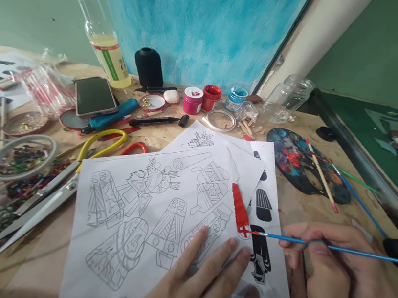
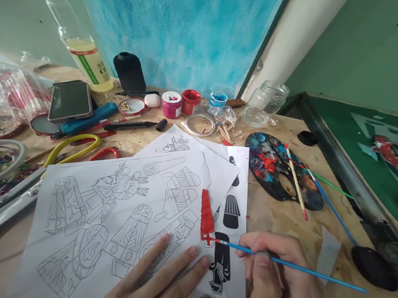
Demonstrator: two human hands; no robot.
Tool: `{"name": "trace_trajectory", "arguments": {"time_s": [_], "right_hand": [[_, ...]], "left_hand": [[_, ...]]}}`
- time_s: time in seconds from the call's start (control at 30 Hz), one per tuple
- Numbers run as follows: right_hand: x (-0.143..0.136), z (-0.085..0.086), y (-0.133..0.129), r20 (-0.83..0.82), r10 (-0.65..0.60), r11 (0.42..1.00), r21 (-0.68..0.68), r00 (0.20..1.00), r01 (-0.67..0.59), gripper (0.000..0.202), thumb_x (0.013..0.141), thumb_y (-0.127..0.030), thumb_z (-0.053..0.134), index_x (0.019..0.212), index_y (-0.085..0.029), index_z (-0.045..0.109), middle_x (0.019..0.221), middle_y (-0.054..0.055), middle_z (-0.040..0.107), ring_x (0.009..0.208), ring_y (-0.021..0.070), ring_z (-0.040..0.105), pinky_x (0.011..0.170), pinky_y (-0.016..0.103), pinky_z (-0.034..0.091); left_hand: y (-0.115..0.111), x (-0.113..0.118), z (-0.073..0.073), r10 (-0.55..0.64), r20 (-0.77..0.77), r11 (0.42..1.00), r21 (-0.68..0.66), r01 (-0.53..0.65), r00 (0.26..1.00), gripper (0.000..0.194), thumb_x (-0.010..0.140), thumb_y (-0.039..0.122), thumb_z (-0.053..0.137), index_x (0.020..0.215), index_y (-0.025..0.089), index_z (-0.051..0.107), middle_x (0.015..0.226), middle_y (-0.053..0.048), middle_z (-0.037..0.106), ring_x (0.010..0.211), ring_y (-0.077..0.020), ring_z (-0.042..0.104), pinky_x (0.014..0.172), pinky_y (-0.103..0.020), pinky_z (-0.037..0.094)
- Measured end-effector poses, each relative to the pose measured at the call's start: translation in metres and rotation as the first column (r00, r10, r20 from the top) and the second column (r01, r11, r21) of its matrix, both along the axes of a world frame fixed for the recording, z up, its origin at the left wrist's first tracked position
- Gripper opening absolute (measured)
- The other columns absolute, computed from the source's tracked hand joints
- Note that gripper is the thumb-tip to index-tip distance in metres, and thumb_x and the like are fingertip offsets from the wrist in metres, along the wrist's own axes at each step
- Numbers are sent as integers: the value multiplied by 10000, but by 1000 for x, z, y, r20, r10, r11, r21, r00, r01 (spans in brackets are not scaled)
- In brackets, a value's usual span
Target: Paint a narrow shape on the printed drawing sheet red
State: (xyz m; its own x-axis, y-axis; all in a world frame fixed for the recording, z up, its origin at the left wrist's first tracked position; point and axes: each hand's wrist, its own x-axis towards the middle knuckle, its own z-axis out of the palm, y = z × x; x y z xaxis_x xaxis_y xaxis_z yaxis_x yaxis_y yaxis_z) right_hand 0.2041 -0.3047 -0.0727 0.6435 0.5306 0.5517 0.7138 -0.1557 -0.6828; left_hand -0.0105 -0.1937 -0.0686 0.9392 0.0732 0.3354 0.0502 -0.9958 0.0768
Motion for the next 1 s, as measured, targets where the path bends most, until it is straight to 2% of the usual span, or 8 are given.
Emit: {"name": "trace_trajectory", "arguments": {"time_s": [0.1,0.2,0.37,0.43,0.5,0.6,0.83,1.0], "right_hand": [[-2,2,1,-14,-37,999,34,999,37,229,1057,-392,667,911,-225,725,760,1,759,559,143,678,524,256,519],[-4,3,2,-65,-46,999,-19,997,45,241,1064,-404,647,927,-221,724,765,-8,757,549,127,669,524,245,520],[2,1,1,67,13,999,46,998,-16,206,1070,-338,642,932,-206,717,734,-11,751,553,133,694,542,246,524],[4,2,3,84,41,999,23,996,-43,209,1072,-328,627,927,-207,715,748,-15,761,536,119,684,553,240,526],[3,3,6,64,48,999,-2,997,-48,210,1063,-325,630,904,-220,716,718,-36,748,516,103,665,556,222,526],[1,2,6,18,-24,998,51,1000,23,224,1055,-354,651,885,-226,722,675,-33,724,515,125,664,520,234,515],[5,-8,-1,-52,-16,996,88,999,21,219,1034,-384,676,912,-214,742,730,9,755,537,162,691,521,278,540],[2,-2,5,-76,16,995,96,997,-8,169,1024,-368,690,941,-224,715,795,-25,786,513,110,679,548,249,559]], "left_hand": [[1,-1,-1,-7,-4,1000,9,7,1000,372,1171,485,625,1507,338,689,1680,12,621,1561,-211,549,1428,-474,289],[2,-1,-2,-11,7,999,39,11,1000,375,1181,490,603,1519,346,681,1674,10,625,1555,-216,556,1441,-498,232],[4,-1,-6,-59,22,997,58,57,998,386,1192,509,568,1527,346,670,1667,2,631,1546,-216,570,1405,-485,335],[3,-1,-5,-13,-33,1000,17,14,999,381,1178,463,618,1535,337,666,1705,-5,594,1569,-225,556,1399,-492,353],[3,-1,-3,-19,-11,1000,15,19,1000,377,1180,470,609,1522,327,676,1696,-10,604,1558,-224,568,1398,-486,355],[3,0,1,-14,-15,1000,18,14,1000,376,1181,483,602,1521,341,677,1694,0,606,1561,-226,564,1385,-485,378],[6,1,-7,-36,21,996,81,34,999,384,1190,516,564,1516,351,682,1669,1,630,1540,-236,581,1327,-477,464],[4,-2,-2,-27,-18,999,30,27,999,382,1180,484,598,1526,341,675,1690,3,610,1558,-225,566,1384,-476,379]]}}
